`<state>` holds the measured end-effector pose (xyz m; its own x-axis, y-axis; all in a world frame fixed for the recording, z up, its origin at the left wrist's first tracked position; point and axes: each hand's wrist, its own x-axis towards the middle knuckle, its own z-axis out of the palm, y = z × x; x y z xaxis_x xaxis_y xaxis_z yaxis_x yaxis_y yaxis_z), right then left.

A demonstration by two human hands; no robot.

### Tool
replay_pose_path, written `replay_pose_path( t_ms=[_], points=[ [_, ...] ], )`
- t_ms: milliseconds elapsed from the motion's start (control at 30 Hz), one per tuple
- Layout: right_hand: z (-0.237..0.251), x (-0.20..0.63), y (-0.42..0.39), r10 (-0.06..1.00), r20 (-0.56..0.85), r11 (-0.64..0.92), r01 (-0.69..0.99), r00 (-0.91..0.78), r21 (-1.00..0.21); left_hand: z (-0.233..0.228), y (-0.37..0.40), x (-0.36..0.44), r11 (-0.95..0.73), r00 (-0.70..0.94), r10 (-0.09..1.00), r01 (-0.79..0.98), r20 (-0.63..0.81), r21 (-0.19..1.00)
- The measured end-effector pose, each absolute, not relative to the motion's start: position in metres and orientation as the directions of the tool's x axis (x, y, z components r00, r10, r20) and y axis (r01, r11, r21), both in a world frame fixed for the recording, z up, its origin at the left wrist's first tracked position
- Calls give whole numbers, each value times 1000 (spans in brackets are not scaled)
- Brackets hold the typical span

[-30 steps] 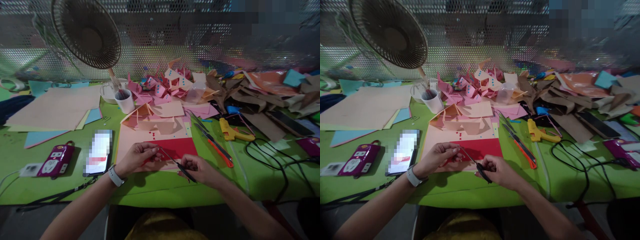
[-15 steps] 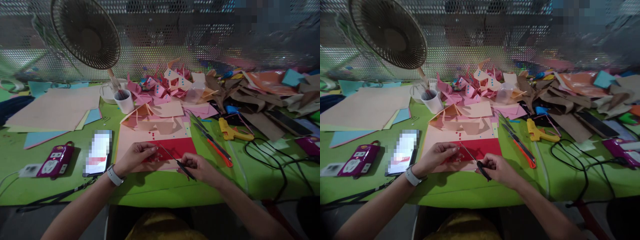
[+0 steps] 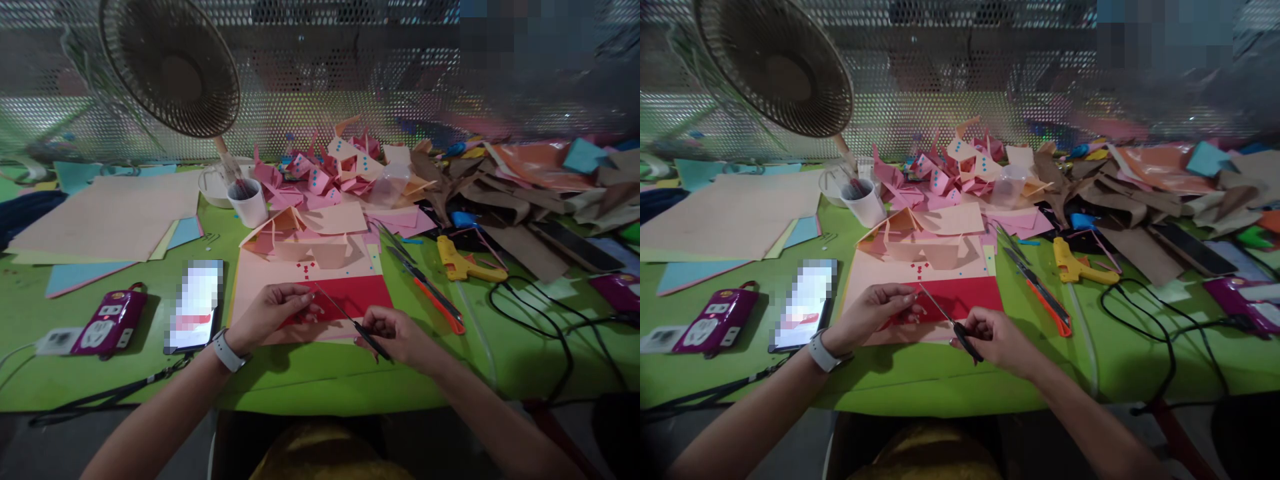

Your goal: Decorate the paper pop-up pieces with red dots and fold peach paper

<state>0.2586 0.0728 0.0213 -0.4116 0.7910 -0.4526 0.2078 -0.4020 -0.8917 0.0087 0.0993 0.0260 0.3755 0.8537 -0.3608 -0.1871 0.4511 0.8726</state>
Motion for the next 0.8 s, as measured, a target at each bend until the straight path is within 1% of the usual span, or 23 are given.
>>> replay_pose_path(
  t_ms=[200, 400, 600, 800],
  points=[
    [20, 261, 72, 783, -429, -379, 201, -451, -903, 27, 98, 8, 494, 367, 844, -244, -392, 835],
    [21, 262, 72, 792, -421, -360, 218, -441, -907, 27, 98, 9, 464, 331, 868, -279, -369, 841],
    [21, 260, 71, 782, -425, -359, 227, -457, -905, 31, 98, 10, 457, 382, 855, -234, -351, 858],
    [21, 260, 71, 779, -444, -372, 244, -442, -896, 30, 97, 10, 441, 396, 851, -185, -343, 878]
  ],
)
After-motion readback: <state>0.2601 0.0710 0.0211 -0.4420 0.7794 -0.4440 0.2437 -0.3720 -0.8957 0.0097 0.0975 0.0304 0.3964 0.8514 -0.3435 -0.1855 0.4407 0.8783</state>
